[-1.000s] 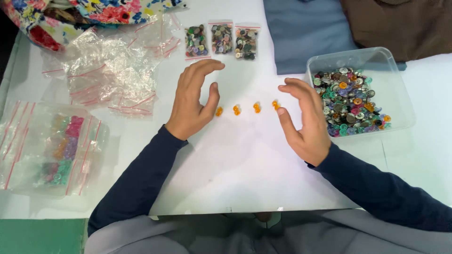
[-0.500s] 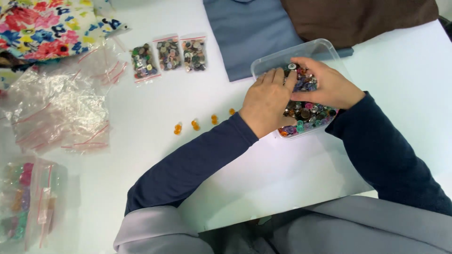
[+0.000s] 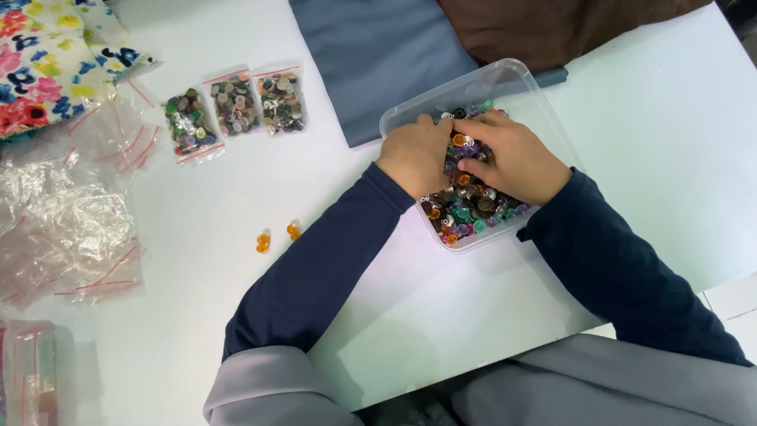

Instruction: Sorting small orange buttons from a mixed container and placing them into small plastic bags

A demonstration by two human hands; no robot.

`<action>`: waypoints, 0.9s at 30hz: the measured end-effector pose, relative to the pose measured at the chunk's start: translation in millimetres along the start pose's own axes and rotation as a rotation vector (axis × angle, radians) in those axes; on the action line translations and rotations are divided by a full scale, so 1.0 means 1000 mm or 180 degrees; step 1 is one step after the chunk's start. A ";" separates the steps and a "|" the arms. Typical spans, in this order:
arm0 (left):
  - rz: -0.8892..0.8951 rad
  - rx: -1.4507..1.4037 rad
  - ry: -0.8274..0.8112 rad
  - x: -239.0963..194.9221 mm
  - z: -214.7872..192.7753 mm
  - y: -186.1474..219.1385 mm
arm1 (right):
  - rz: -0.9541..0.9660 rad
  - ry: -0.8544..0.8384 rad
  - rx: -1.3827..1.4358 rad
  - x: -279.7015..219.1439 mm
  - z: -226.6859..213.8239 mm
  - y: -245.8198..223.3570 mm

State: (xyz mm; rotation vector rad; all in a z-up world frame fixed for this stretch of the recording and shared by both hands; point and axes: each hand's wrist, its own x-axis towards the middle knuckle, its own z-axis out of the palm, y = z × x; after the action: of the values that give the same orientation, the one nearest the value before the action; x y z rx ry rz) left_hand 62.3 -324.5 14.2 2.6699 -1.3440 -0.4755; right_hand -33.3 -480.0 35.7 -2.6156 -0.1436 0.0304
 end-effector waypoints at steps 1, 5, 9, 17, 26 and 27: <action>0.0006 0.0000 -0.0003 0.004 0.001 -0.009 | 0.0007 0.0001 0.0001 0.000 -0.004 -0.003; 0.0411 -0.0715 0.0192 -0.003 -0.016 -0.026 | -0.0080 0.0288 0.0577 -0.008 -0.014 -0.011; 0.0688 -0.1320 -0.0071 -0.026 -0.054 -0.026 | 0.0127 0.0291 0.1354 -0.008 -0.023 -0.020; 0.0758 -0.1736 -0.0448 -0.023 -0.068 -0.031 | 0.0973 -0.0072 0.2321 -0.012 -0.040 -0.033; 0.0846 -0.1361 0.0008 -0.001 -0.025 -0.030 | 0.0856 0.0361 0.1720 -0.011 -0.032 -0.024; 0.0795 -0.1366 0.0046 0.002 -0.021 -0.030 | 0.0582 0.0625 0.1534 -0.012 -0.027 -0.017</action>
State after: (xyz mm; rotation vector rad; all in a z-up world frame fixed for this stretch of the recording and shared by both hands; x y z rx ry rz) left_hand 93.3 -308.3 26.6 2.1282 -1.3639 -0.6289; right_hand -45.9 -479.9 67.5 -2.1272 0.1557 -0.1142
